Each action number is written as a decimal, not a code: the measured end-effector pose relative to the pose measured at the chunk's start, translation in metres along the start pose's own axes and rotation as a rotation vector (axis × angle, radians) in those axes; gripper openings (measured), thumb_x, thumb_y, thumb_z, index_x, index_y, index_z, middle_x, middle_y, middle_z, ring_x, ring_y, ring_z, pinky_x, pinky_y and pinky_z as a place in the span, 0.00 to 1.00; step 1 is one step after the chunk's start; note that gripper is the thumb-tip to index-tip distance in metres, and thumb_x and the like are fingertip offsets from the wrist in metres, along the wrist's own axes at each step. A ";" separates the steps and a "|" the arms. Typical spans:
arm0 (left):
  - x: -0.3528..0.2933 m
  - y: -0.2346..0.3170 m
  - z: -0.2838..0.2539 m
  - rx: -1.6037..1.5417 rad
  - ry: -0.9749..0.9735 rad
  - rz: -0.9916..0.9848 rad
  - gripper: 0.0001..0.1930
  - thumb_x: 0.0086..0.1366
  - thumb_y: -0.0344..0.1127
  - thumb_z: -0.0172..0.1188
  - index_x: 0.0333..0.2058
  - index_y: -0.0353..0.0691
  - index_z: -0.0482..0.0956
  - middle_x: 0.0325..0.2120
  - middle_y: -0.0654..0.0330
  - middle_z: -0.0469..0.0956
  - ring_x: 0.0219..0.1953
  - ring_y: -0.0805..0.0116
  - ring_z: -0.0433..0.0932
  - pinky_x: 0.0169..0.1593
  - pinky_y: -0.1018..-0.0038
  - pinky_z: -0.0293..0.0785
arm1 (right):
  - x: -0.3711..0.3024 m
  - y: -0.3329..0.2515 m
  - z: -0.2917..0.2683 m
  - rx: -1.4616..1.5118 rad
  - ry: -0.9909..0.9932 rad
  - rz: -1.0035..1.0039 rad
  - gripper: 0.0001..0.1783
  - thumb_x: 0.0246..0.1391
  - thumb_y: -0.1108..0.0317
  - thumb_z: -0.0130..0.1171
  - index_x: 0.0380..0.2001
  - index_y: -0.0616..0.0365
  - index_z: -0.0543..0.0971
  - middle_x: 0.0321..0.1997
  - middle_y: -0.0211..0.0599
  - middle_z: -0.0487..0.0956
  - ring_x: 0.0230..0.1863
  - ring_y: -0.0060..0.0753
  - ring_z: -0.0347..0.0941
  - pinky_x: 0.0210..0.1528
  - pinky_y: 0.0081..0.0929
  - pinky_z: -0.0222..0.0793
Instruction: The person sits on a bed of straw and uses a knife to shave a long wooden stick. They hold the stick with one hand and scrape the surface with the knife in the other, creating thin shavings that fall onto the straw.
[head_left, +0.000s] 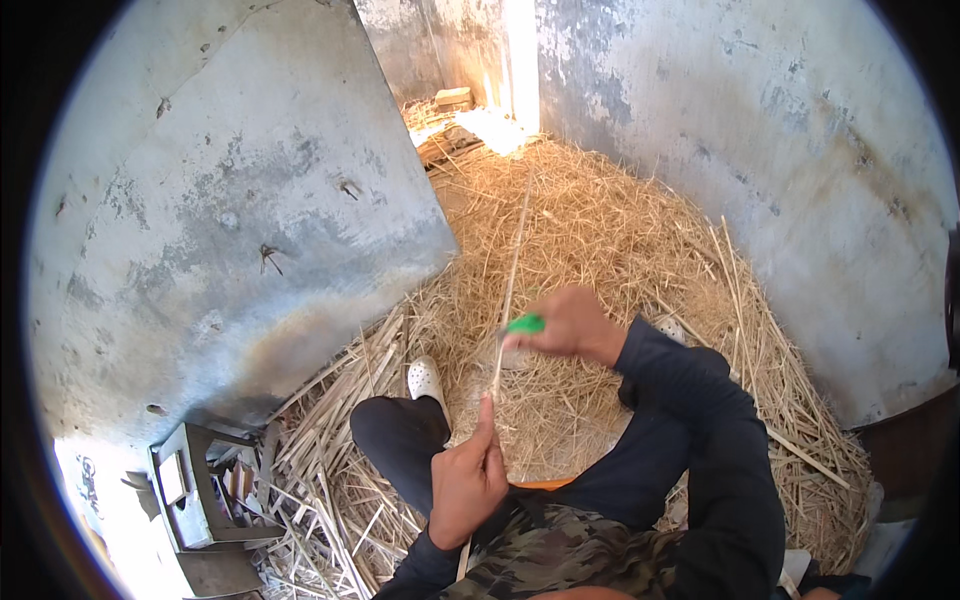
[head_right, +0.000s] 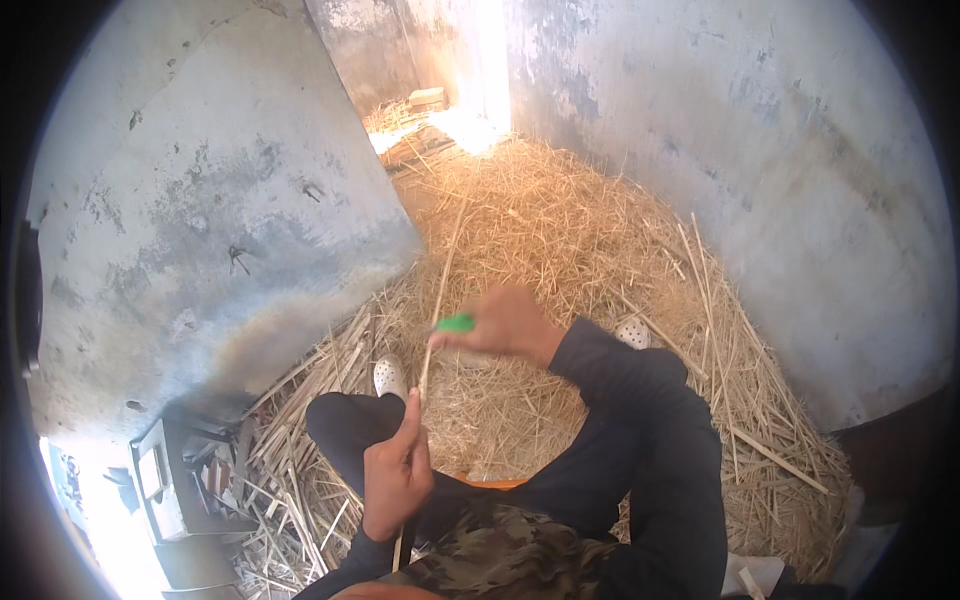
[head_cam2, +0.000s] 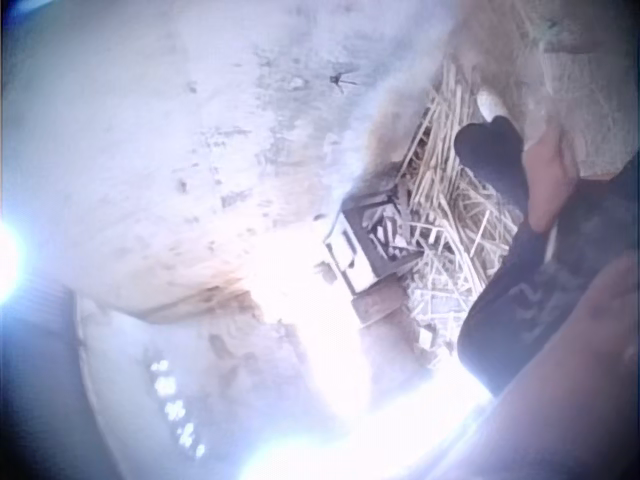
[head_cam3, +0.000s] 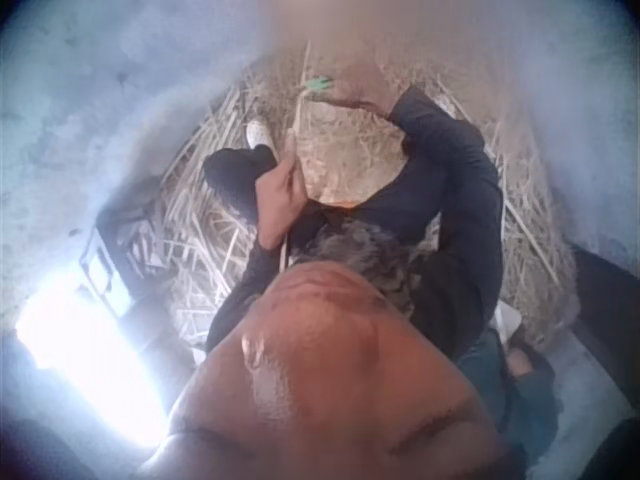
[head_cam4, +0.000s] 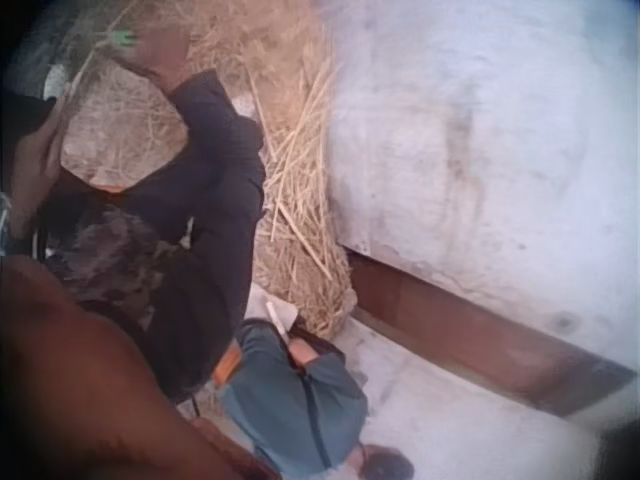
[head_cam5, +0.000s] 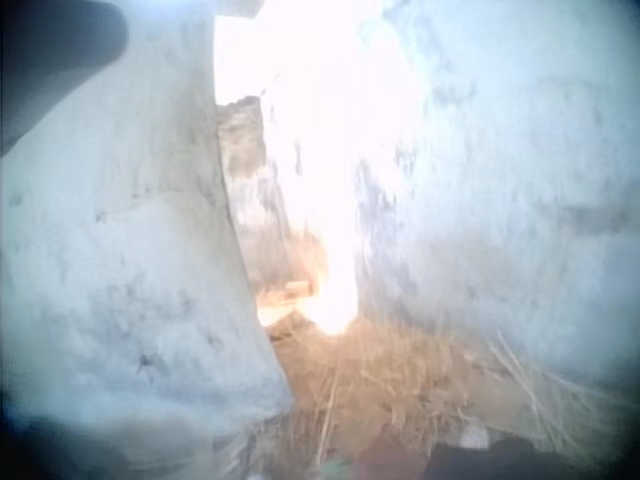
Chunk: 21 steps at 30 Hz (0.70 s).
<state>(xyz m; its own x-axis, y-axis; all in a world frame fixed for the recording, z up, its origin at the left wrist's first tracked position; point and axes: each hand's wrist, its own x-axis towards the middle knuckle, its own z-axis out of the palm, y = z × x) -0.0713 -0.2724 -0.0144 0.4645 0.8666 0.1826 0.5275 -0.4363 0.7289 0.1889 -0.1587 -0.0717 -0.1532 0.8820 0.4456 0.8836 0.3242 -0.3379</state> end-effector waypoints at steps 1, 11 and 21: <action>0.001 0.000 0.000 0.002 -0.006 0.000 0.30 0.58 0.21 0.53 0.61 0.33 0.66 0.19 0.50 0.74 0.18 0.53 0.76 0.24 0.67 0.70 | -0.004 -0.009 0.002 0.030 0.045 -0.069 0.46 0.49 0.18 0.39 0.05 0.50 0.68 0.04 0.24 0.58 0.07 0.24 0.55 0.11 0.27 0.48; -0.006 -0.007 0.001 -0.034 -0.019 0.003 0.29 0.59 0.22 0.53 0.61 0.34 0.65 0.18 0.49 0.73 0.18 0.51 0.76 0.25 0.67 0.70 | -0.006 -0.010 -0.005 -0.017 -0.045 -0.051 0.44 0.48 0.19 0.43 0.10 0.50 0.76 0.07 0.30 0.67 0.09 0.27 0.60 0.13 0.29 0.54; -0.030 0.005 0.001 -0.205 -0.228 -0.084 0.26 0.64 0.25 0.52 0.62 0.34 0.65 0.21 0.51 0.75 0.19 0.58 0.76 0.27 0.73 0.71 | 0.034 0.160 -0.042 -0.150 0.214 0.575 0.41 0.53 0.20 0.36 0.06 0.45 0.58 0.09 0.17 0.52 0.11 0.18 0.44 0.15 0.24 0.37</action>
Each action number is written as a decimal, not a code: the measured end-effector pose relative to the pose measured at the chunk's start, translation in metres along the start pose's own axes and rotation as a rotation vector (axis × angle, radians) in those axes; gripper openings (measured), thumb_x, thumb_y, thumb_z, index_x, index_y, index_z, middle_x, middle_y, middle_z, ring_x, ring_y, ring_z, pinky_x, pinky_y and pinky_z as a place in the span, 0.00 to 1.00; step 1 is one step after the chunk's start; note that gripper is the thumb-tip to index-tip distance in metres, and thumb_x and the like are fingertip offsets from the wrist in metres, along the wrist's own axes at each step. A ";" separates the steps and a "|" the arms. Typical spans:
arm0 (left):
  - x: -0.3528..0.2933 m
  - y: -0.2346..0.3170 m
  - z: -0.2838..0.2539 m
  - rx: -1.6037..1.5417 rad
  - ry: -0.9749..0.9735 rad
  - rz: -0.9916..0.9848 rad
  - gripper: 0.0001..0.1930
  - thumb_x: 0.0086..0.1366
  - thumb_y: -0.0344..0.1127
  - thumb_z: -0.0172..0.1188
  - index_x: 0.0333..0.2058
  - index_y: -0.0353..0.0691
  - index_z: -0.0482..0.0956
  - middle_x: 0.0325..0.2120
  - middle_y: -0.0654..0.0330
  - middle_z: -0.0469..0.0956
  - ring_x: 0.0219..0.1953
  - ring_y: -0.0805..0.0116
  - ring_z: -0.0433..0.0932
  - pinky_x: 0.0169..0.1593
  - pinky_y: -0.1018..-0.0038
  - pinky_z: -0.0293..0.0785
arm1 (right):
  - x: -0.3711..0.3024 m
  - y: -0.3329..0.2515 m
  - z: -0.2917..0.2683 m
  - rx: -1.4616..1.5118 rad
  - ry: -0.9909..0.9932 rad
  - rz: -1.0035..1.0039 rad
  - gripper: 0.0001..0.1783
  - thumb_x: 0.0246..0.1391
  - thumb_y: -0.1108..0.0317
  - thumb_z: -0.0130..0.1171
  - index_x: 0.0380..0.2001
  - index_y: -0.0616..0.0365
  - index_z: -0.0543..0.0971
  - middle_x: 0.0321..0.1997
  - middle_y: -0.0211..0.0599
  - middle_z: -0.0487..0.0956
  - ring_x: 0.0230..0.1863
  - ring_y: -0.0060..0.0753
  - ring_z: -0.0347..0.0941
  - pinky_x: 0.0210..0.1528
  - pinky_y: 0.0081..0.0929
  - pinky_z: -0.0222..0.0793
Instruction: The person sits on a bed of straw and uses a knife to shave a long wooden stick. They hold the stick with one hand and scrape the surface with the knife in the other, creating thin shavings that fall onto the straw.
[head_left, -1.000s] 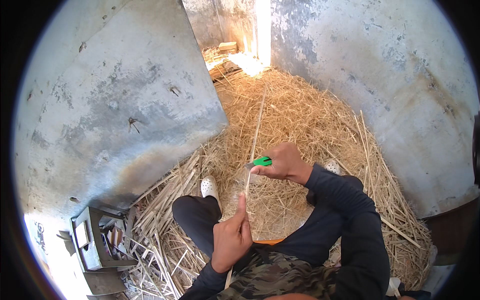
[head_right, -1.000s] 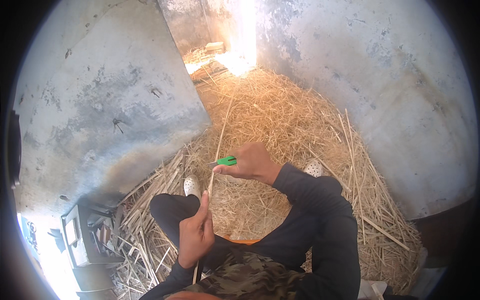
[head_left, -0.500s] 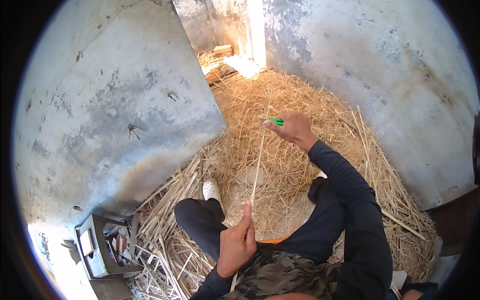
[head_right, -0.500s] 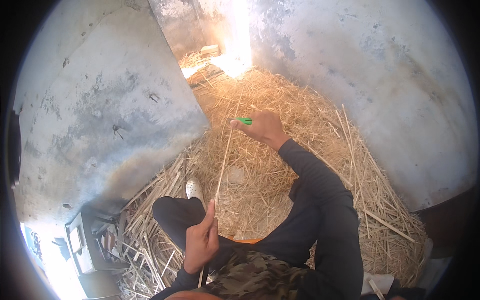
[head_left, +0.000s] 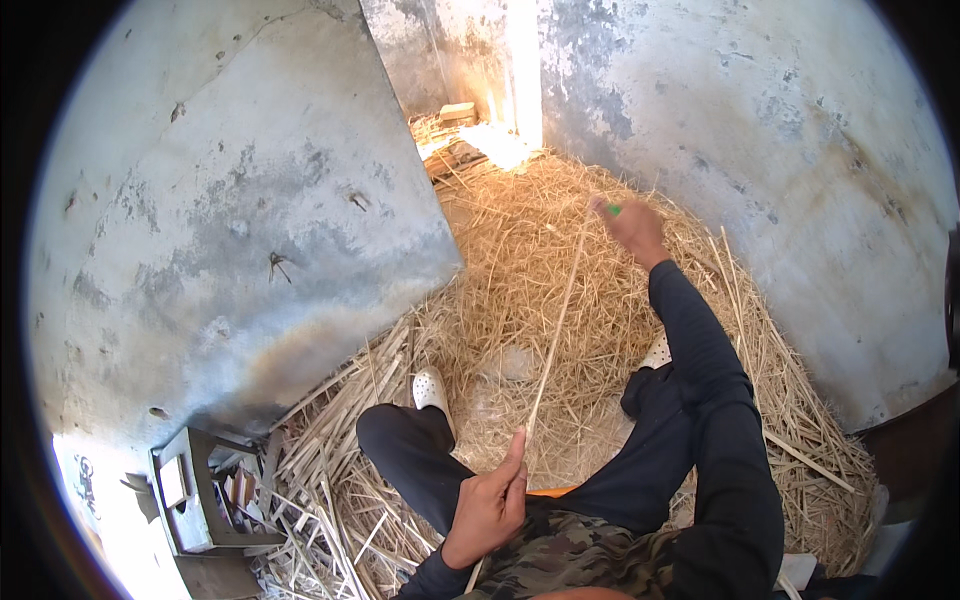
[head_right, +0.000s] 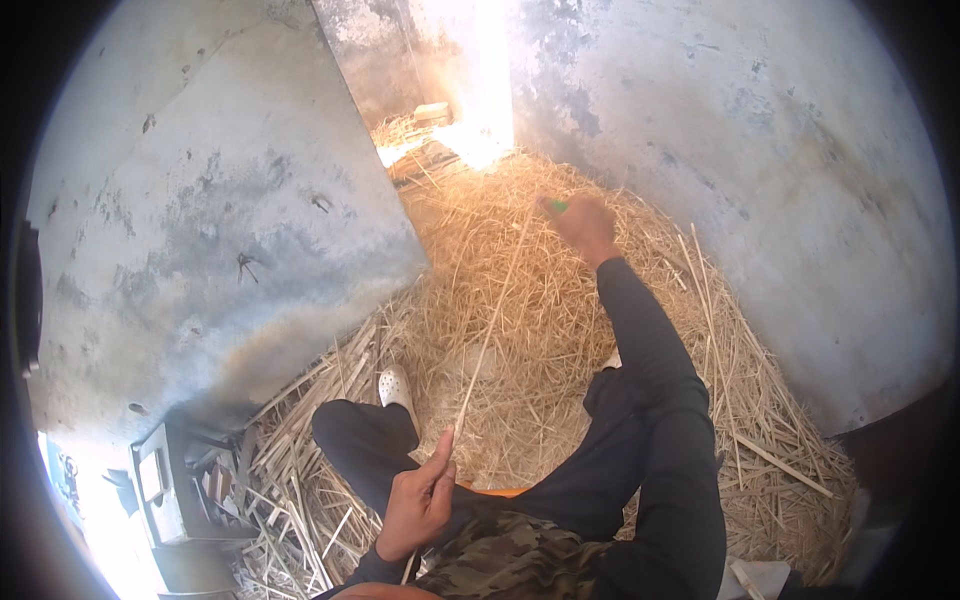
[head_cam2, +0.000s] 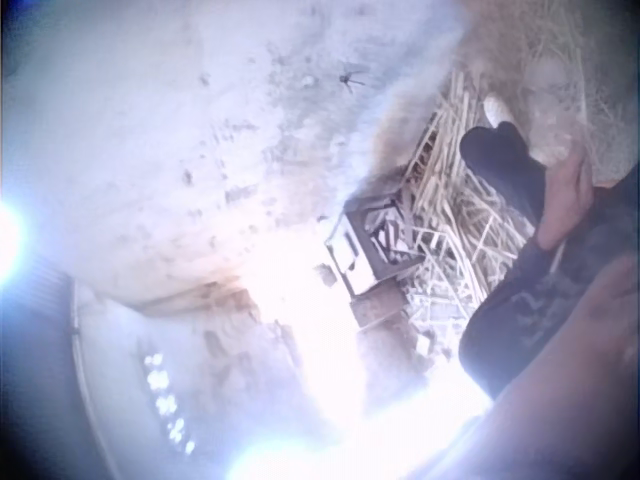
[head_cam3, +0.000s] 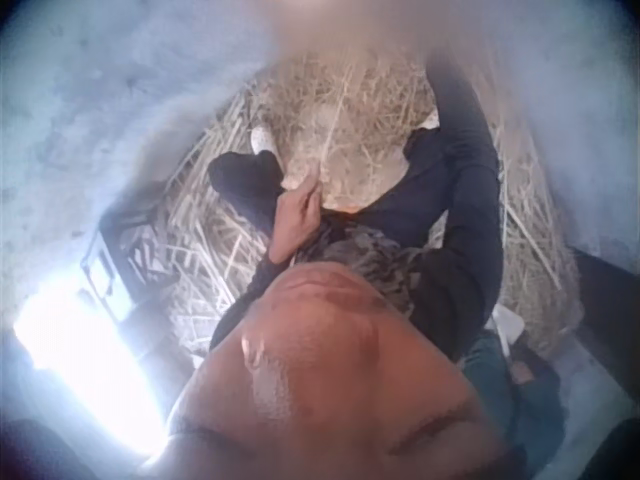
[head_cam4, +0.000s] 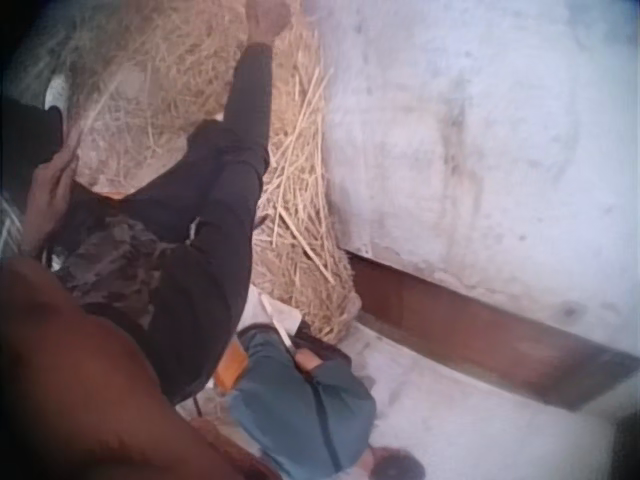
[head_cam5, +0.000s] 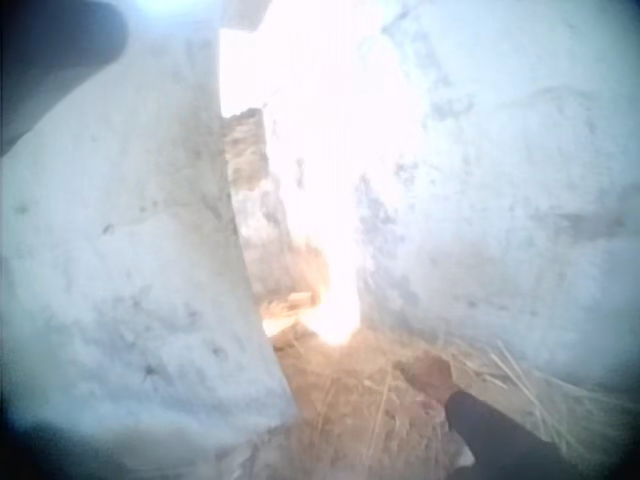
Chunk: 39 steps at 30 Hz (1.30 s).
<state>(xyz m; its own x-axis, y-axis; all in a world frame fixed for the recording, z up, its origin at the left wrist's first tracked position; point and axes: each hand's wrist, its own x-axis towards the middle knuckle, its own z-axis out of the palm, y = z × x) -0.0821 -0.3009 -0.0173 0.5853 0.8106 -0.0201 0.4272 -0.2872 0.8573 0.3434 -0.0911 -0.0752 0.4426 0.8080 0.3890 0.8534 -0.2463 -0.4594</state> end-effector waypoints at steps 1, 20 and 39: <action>-0.005 -0.002 0.001 -0.065 -0.001 0.008 0.25 0.66 0.26 0.51 0.63 0.35 0.64 0.20 0.54 0.74 0.18 0.63 0.74 0.27 0.74 0.70 | 0.008 0.017 -0.003 0.023 0.003 0.164 0.42 0.53 0.20 0.36 0.06 0.45 0.57 0.09 0.17 0.51 0.11 0.18 0.44 0.15 0.24 0.38; 0.035 -0.015 0.005 -0.705 0.062 -0.187 0.27 0.73 0.34 0.49 0.68 0.40 0.54 0.19 0.73 0.60 0.21 0.86 0.56 0.25 0.85 0.55 | -0.126 -0.114 -0.015 0.190 -0.163 -0.605 0.46 0.45 0.17 0.44 0.04 0.50 0.71 0.03 0.22 0.59 0.05 0.21 0.58 0.09 0.25 0.49; 0.024 -0.002 -0.007 -0.241 0.109 -0.090 0.26 0.69 0.27 0.48 0.65 0.35 0.60 0.27 0.62 0.75 0.28 0.80 0.65 0.33 0.82 0.66 | -0.132 -0.120 -0.004 0.166 -0.171 -0.593 0.45 0.49 0.19 0.39 0.04 0.49 0.70 0.02 0.24 0.59 0.06 0.25 0.57 0.09 0.28 0.50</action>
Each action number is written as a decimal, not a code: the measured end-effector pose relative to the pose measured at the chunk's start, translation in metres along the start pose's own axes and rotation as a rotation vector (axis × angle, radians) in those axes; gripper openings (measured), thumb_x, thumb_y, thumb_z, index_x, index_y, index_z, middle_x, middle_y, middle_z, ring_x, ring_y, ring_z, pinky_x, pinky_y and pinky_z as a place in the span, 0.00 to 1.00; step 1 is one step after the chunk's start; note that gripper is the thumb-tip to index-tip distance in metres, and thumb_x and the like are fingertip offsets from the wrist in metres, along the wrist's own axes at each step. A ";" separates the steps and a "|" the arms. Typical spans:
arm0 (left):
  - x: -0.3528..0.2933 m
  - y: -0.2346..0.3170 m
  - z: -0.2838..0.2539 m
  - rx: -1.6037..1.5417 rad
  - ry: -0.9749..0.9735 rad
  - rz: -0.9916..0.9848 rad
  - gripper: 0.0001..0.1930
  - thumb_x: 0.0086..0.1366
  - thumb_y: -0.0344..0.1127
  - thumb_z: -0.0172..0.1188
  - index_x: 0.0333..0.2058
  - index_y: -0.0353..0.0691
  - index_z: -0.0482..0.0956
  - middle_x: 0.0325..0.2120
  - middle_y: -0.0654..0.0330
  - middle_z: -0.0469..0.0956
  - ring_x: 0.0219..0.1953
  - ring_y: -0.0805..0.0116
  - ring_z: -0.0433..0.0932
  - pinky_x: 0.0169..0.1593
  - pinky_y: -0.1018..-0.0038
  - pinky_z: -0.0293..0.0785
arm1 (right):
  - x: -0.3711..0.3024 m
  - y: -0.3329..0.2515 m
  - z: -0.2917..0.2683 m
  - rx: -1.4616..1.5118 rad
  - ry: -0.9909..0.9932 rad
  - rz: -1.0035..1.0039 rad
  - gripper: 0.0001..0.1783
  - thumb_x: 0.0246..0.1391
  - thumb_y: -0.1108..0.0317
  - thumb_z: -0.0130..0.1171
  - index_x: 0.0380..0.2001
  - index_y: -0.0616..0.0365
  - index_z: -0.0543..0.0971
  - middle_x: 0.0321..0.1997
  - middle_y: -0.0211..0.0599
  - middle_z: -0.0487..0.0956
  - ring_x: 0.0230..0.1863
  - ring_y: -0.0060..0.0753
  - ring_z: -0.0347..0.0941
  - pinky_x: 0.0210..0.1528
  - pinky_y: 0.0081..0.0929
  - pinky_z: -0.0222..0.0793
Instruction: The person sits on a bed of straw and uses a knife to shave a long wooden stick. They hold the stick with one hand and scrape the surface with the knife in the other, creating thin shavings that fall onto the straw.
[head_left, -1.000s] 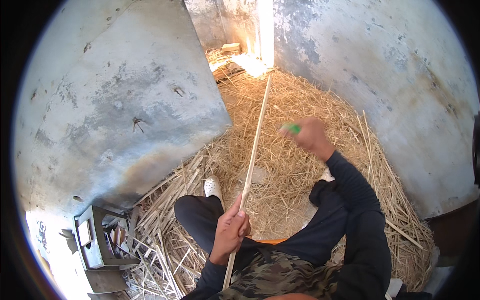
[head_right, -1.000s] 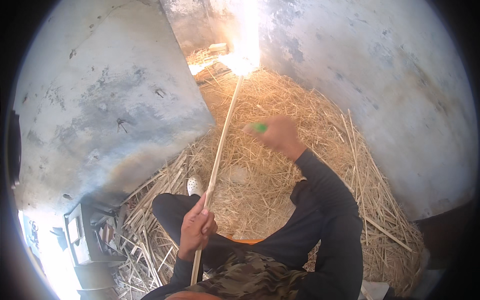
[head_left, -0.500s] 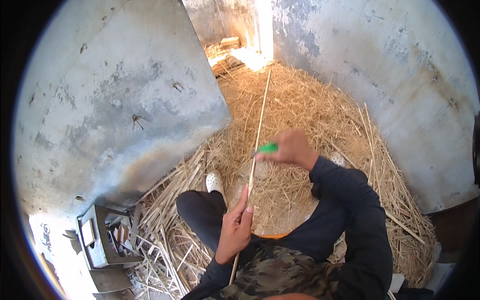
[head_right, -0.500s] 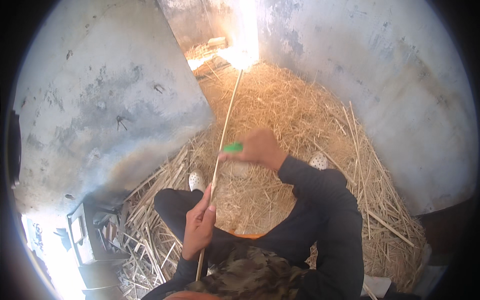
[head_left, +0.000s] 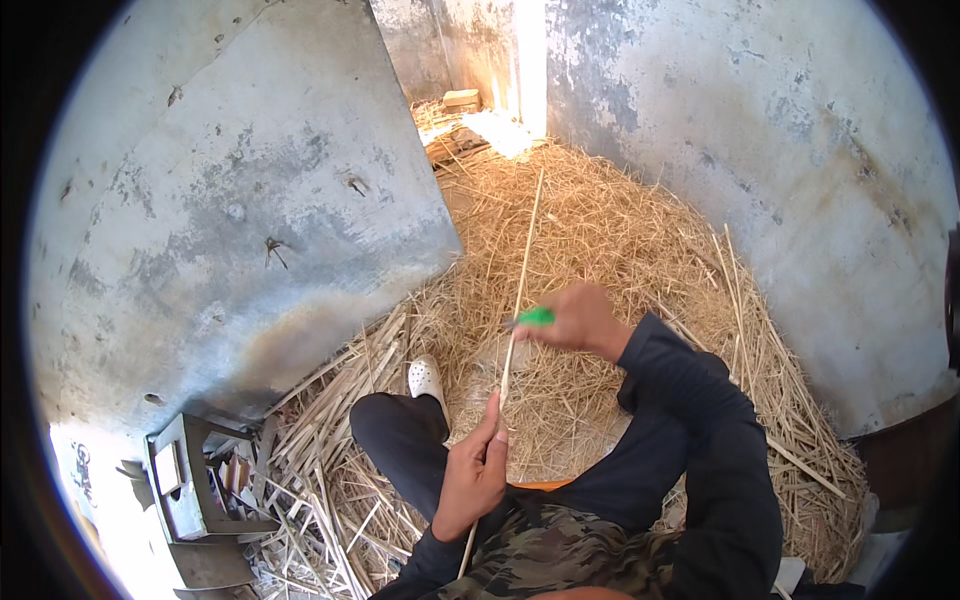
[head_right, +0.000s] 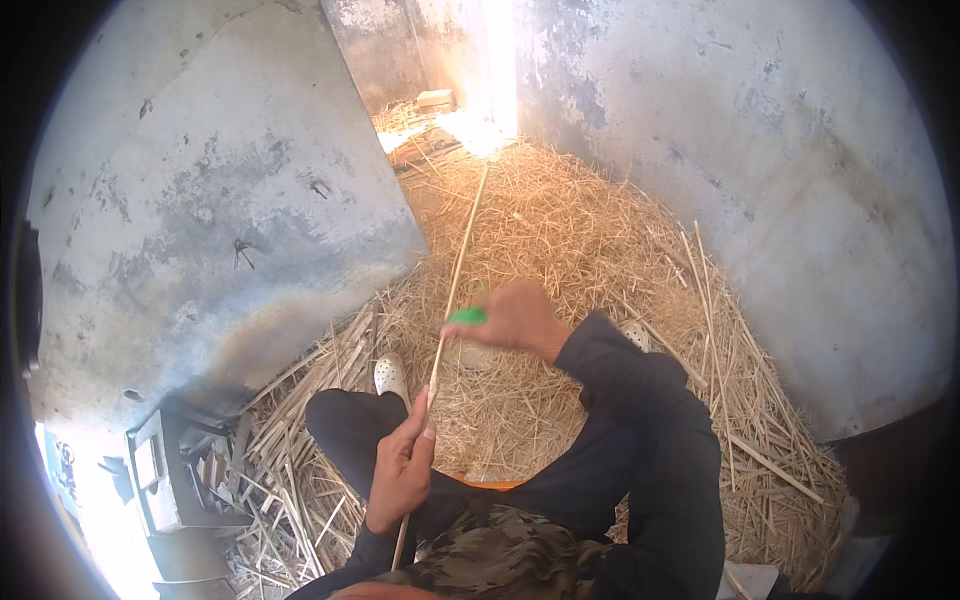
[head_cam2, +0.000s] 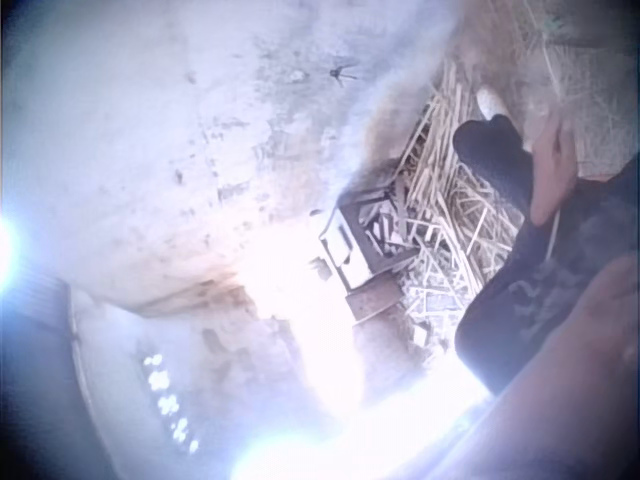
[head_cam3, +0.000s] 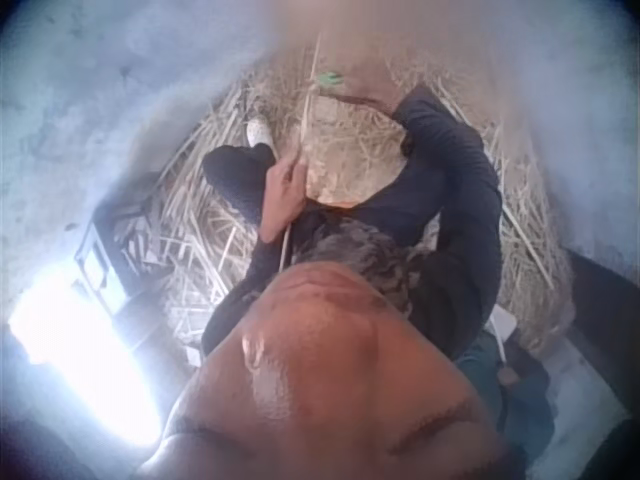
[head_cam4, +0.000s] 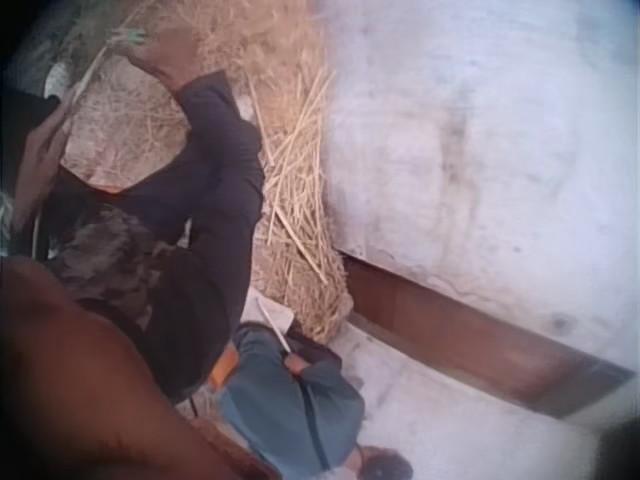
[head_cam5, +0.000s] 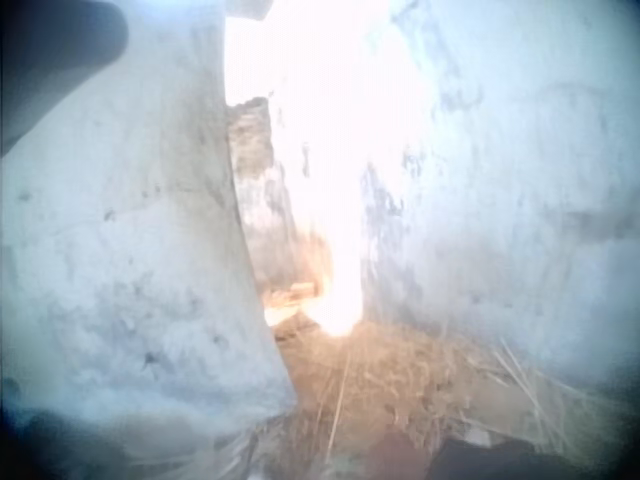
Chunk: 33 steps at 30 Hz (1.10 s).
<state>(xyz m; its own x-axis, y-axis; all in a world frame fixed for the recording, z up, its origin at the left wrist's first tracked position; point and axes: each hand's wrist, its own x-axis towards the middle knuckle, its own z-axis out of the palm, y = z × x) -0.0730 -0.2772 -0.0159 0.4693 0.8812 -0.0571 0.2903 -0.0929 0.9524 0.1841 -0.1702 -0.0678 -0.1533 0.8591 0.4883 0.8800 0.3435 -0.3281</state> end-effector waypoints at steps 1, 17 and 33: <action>0.001 -0.006 0.000 0.043 0.030 0.040 0.26 0.69 0.26 0.48 0.65 0.36 0.60 0.25 0.60 0.75 0.25 0.79 0.65 0.32 0.81 0.66 | -0.005 -0.011 0.002 0.050 0.030 -0.105 0.46 0.50 0.19 0.37 0.04 0.50 0.70 0.02 0.25 0.59 0.05 0.26 0.58 0.09 0.28 0.50; 0.003 -0.007 0.000 0.451 0.091 0.199 0.30 0.58 0.22 0.54 0.62 0.36 0.65 0.21 0.50 0.76 0.20 0.52 0.77 0.25 0.67 0.71 | 0.017 0.025 -0.003 0.017 -0.124 0.169 0.46 0.49 0.20 0.42 0.09 0.55 0.75 0.05 0.33 0.62 0.08 0.34 0.62 0.13 0.34 0.56; 0.014 -0.014 0.000 0.621 0.130 0.284 0.30 0.56 0.23 0.55 0.60 0.35 0.67 0.15 0.51 0.73 0.16 0.53 0.74 0.22 0.63 0.68 | 0.001 0.001 0.004 0.027 -0.108 0.064 0.44 0.44 0.18 0.47 0.10 0.52 0.77 0.06 0.36 0.65 0.09 0.37 0.62 0.13 0.36 0.54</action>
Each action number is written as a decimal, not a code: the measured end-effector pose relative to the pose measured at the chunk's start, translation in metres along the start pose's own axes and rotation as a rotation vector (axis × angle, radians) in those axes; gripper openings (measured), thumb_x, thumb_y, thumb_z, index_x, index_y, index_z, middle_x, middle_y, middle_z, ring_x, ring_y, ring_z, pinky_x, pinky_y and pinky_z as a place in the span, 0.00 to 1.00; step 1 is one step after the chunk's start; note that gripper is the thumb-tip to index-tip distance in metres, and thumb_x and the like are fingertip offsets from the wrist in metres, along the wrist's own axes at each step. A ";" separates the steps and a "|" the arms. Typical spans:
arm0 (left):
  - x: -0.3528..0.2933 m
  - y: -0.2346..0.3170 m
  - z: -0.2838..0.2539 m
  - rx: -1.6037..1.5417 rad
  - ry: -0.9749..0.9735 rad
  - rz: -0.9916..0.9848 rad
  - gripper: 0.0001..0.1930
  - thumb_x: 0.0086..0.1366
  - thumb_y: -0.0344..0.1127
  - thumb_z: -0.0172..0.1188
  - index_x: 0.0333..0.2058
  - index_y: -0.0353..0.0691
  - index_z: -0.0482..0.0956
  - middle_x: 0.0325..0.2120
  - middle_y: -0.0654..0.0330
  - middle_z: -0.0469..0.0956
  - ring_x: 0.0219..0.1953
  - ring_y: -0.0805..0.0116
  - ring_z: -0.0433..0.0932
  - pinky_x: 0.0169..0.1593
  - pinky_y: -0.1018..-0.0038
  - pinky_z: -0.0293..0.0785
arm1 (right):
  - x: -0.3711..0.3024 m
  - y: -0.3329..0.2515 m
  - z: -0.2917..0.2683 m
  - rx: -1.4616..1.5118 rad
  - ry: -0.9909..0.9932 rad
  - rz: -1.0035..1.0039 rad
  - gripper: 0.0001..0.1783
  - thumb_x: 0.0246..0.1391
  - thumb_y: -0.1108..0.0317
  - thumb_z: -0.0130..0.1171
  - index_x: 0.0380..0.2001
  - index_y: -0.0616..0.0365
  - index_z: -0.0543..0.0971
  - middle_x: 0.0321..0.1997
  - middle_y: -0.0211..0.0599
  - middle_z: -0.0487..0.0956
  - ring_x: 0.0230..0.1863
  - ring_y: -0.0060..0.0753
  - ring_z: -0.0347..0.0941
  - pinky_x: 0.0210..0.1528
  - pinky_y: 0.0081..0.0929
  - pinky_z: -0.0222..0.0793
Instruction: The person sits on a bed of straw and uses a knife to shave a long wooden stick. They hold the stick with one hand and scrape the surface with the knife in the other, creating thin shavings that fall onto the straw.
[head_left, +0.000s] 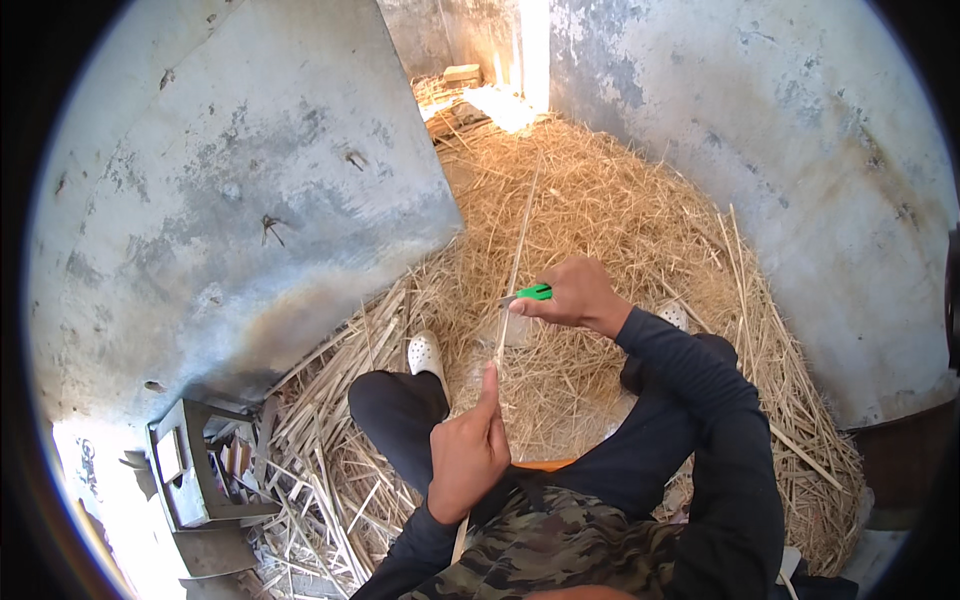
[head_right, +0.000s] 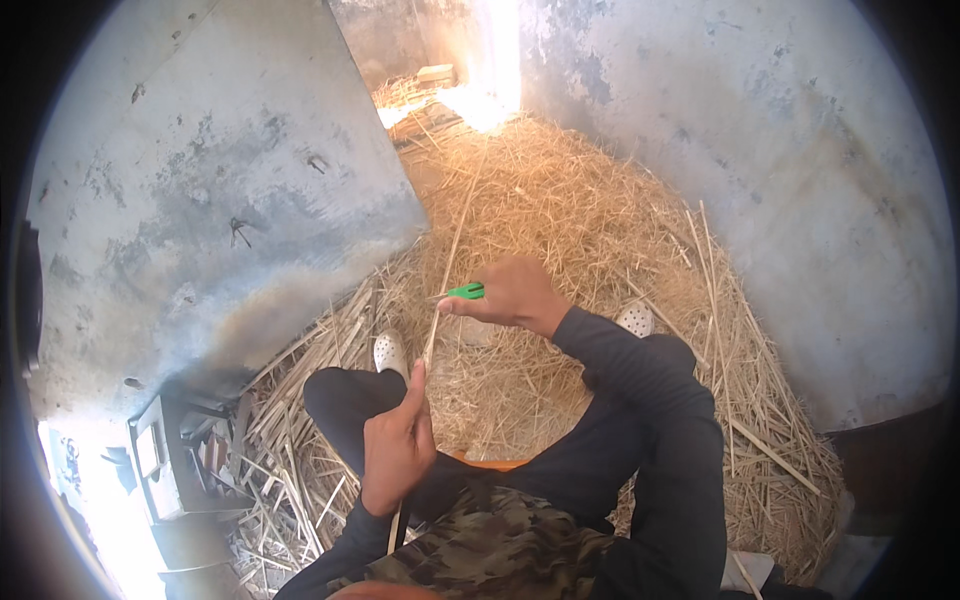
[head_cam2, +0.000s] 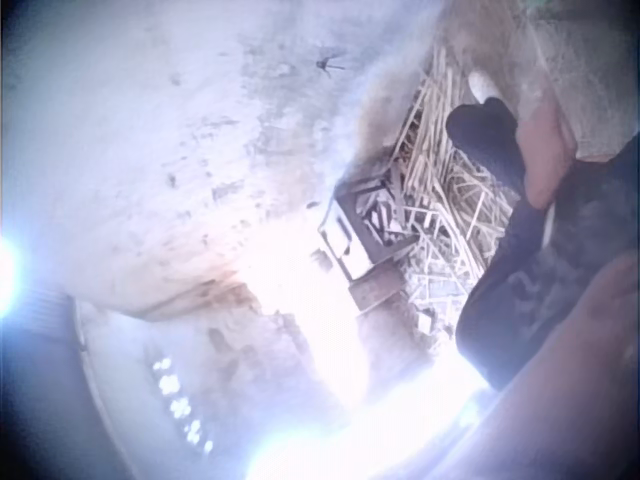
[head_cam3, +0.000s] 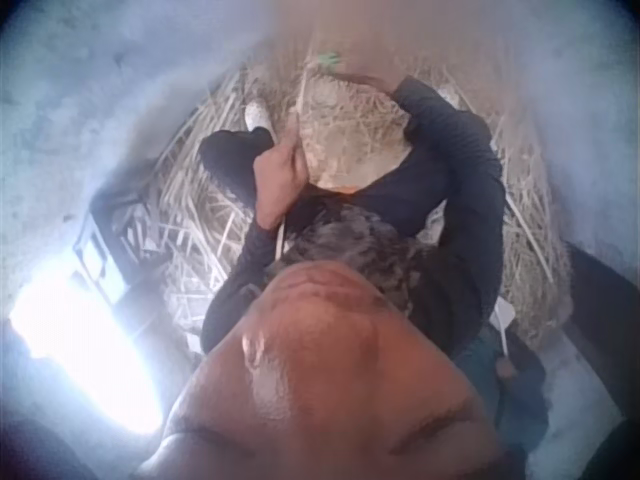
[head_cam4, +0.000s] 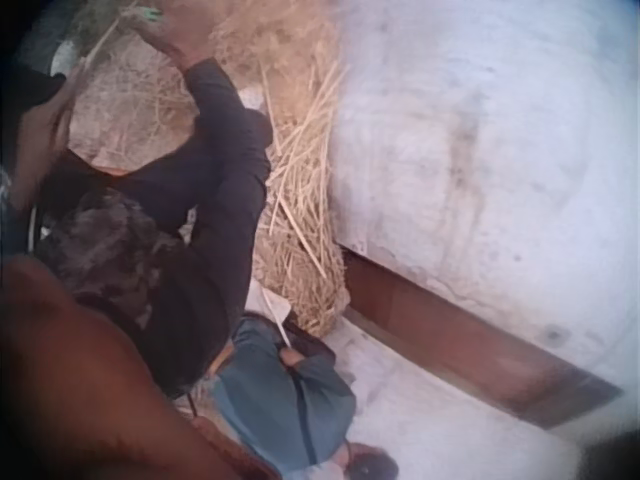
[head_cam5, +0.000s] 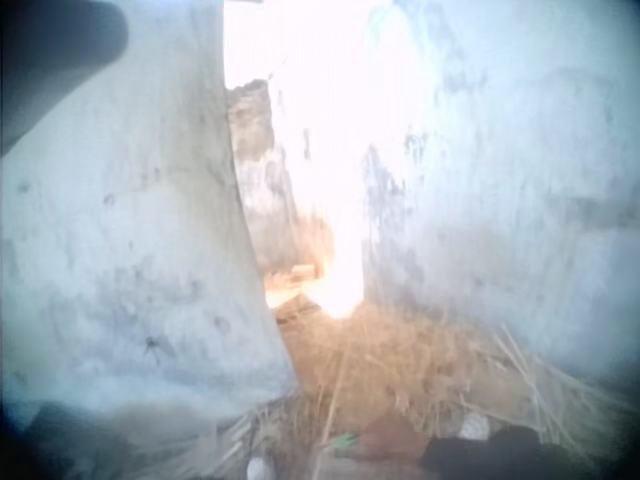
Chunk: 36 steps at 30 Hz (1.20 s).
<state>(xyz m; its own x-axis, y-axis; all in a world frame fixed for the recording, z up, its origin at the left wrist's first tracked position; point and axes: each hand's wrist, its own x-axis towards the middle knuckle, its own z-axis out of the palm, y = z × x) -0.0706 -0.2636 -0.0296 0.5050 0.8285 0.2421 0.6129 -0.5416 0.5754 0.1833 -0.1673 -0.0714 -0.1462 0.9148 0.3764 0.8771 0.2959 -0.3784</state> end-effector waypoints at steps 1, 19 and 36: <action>0.001 -0.002 0.001 -0.020 0.014 0.013 0.30 0.56 0.23 0.55 0.61 0.35 0.67 0.15 0.51 0.73 0.16 0.52 0.74 0.22 0.63 0.68 | 0.001 0.002 0.003 -0.031 0.047 -0.034 0.44 0.44 0.18 0.46 0.09 0.52 0.76 0.05 0.34 0.64 0.08 0.35 0.61 0.13 0.35 0.53; 0.006 0.000 -0.009 -0.205 -0.058 -0.086 0.29 0.61 0.23 0.52 0.63 0.36 0.63 0.17 0.45 0.70 0.18 0.48 0.74 0.24 0.66 0.69 | 0.008 0.012 0.006 -0.062 0.133 -0.101 0.42 0.42 0.19 0.50 0.05 0.50 0.70 0.05 0.32 0.63 0.08 0.33 0.63 0.12 0.36 0.54; -0.023 0.007 -0.014 -0.430 -0.134 -0.178 0.28 0.65 0.23 0.49 0.64 0.34 0.60 0.19 0.54 0.69 0.17 0.66 0.69 0.27 0.77 0.67 | 0.030 0.071 -0.013 -0.124 0.099 0.145 0.46 0.49 0.17 0.35 0.04 0.49 0.64 0.05 0.23 0.55 0.07 0.26 0.52 0.10 0.33 0.49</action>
<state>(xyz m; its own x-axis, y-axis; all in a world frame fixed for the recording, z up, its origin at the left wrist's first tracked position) -0.0863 -0.2849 -0.0203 0.5063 0.8620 0.0236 0.4046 -0.2617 0.8763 0.2470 -0.1221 -0.0761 0.0260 0.9123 0.4087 0.9361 0.1212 -0.3303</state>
